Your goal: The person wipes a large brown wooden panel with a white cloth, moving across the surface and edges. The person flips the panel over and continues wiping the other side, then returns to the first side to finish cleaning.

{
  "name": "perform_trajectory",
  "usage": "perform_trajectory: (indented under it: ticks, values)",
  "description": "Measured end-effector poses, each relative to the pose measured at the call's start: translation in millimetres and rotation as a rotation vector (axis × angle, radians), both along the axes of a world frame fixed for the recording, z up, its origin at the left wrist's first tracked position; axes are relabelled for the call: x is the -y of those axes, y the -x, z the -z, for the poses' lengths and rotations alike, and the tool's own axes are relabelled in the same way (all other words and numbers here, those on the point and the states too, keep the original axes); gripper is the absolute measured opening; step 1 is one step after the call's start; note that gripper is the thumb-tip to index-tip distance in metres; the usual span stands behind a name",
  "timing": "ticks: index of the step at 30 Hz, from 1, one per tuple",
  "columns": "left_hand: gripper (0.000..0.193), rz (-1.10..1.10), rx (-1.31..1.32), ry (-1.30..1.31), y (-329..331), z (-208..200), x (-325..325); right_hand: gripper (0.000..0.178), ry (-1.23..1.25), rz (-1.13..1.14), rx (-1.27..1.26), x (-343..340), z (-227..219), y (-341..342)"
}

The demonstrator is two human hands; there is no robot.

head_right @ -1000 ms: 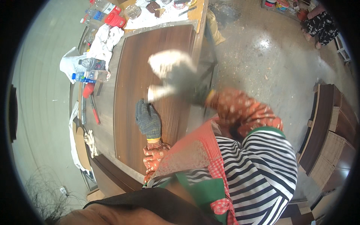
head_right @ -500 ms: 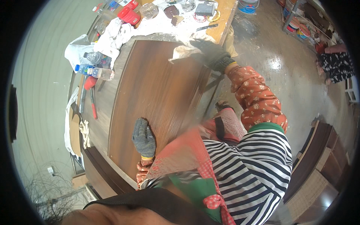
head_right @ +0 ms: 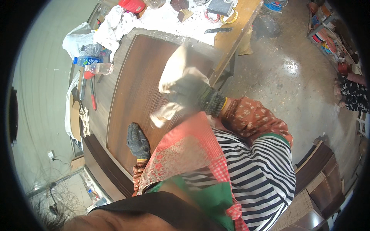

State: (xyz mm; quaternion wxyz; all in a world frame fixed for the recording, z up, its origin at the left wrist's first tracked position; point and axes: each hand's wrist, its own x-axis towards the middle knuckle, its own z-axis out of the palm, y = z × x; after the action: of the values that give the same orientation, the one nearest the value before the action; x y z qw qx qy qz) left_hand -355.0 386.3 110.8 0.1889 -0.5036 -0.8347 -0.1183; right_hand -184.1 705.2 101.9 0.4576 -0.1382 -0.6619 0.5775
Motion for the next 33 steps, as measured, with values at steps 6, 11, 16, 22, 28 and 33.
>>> perform_trajectory:
  ticks: [6,11,16,22,28,33]
  values:
    - [0.030,-0.023,0.004,0.011,3,1,3,0.056,-0.906,-0.129,0.584,-107,42,-39]
    - [0.035,-0.058,-0.020,0.038,2,-5,-10,0.055,-0.257,0.062,0.215,-161,13,-32]
    - [0.044,-0.072,0.170,-0.142,-18,-30,-74,0.056,0.687,-1.110,-0.305,-151,-47,17]
    - [0.069,0.139,0.133,-0.413,-50,-66,-184,0.042,1.372,-1.321,-0.311,-96,-60,66]
    - [0.064,0.028,0.523,-0.324,-25,-54,-205,0.034,0.512,-0.940,0.251,-88,-27,84]
    - [0.036,-0.006,0.847,-0.451,-9,-23,-184,0.028,0.664,-0.725,0.168,-105,-11,98]
